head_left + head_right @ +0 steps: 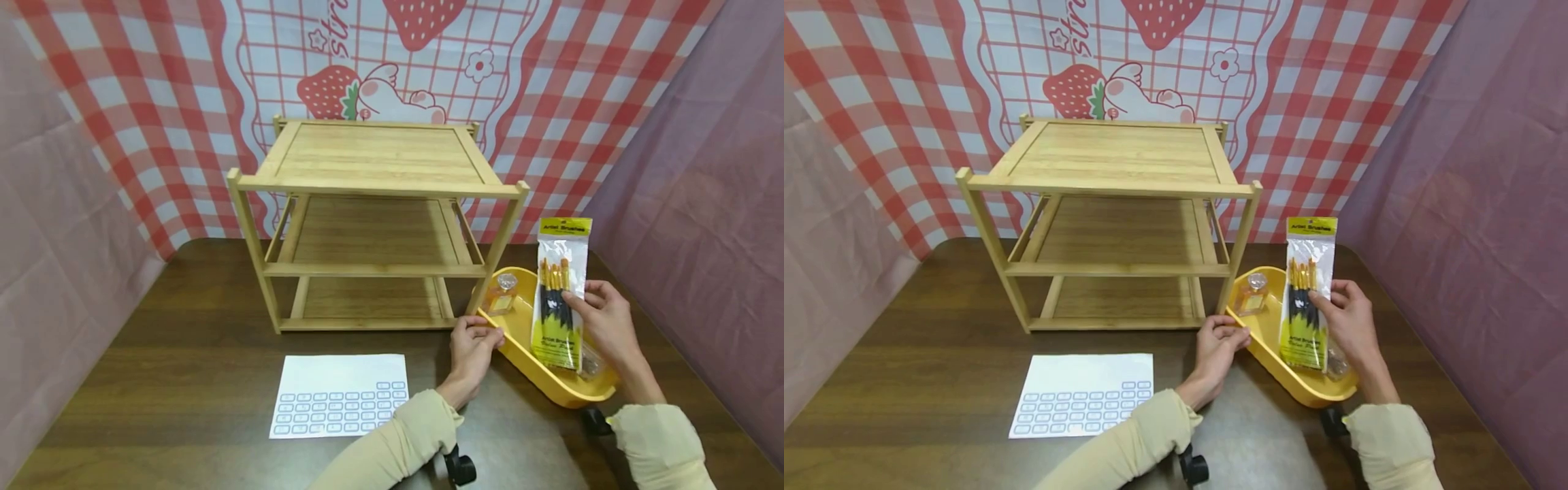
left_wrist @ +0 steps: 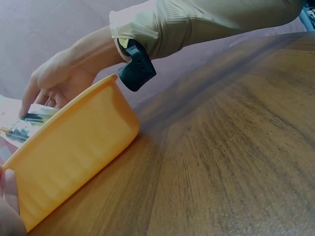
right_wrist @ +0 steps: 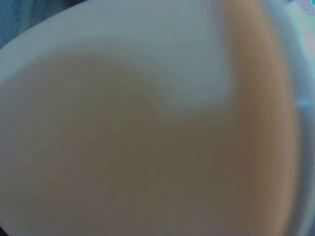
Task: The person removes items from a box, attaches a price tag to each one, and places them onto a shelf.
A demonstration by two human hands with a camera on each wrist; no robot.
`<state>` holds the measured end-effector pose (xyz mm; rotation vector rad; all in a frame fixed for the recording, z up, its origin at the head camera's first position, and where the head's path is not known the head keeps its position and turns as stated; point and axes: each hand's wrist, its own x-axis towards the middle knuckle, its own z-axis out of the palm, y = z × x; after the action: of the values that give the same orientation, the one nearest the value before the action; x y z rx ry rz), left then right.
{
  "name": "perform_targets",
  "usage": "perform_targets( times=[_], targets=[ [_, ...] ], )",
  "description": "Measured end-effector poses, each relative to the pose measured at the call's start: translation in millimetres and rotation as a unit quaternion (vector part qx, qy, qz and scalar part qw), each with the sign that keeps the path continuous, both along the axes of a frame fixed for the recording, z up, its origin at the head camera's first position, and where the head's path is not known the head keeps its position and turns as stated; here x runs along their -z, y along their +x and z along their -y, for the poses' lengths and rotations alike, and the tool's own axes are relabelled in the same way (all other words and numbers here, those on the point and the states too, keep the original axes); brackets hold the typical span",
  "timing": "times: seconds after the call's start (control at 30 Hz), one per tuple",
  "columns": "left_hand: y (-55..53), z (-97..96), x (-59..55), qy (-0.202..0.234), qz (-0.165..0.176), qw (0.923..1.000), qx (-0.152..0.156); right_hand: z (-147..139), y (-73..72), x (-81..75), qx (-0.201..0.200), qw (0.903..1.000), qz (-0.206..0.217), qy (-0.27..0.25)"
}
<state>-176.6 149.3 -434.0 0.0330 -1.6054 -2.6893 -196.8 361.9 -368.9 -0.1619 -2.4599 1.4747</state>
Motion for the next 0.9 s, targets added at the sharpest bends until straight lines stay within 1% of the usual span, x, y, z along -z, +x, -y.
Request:
perform_targets(
  times=[0.1, 0.2, 0.33, 0.43, 0.53, 0.67, 0.77, 0.9],
  targets=[
    [0.9, 0.7, -0.9, 0.000, 0.008, 1.0000, -0.002, 0.2, 2.7, -5.4, 0.005, 0.9999, -0.014, -0.002],
    [2.1, 1.3, -1.6, 0.002, 0.013, 0.9999, 0.000, 1.2, 7.8, -12.4, 0.011, 0.9994, -0.028, -0.014],
    [4.0, 3.1, -3.1, 0.022, 0.015, 0.9996, 0.010, 4.1, 15.7, -20.9, 0.009, 0.9959, -0.061, -0.065],
    [5.6, 7.0, -4.3, 0.033, 0.005, 0.9991, 0.025, 7.9, 21.0, -25.1, 0.000, 0.9892, -0.092, -0.114],
    [7.1, 13.1, -6.1, 0.025, -0.013, 0.9987, 0.043, 12.8, 26.7, -28.7, -0.007, 0.9824, -0.116, -0.146],
    [8.2, 25.3, -8.7, -0.002, -0.041, 0.9971, 0.065, 20.8, 35.6, -31.9, -0.025, 0.9782, -0.135, -0.156],
    [8.0, 36.5, -11.8, -0.021, -0.050, 0.9959, 0.073, 28.2, 43.8, -32.6, -0.042, 0.9765, -0.146, -0.153],
    [6.9, 55.3, -15.5, -0.042, -0.051, 0.9942, 0.085, 39.8, 54.9, -30.5, -0.056, 0.9723, -0.159, -0.162]
  ],
)
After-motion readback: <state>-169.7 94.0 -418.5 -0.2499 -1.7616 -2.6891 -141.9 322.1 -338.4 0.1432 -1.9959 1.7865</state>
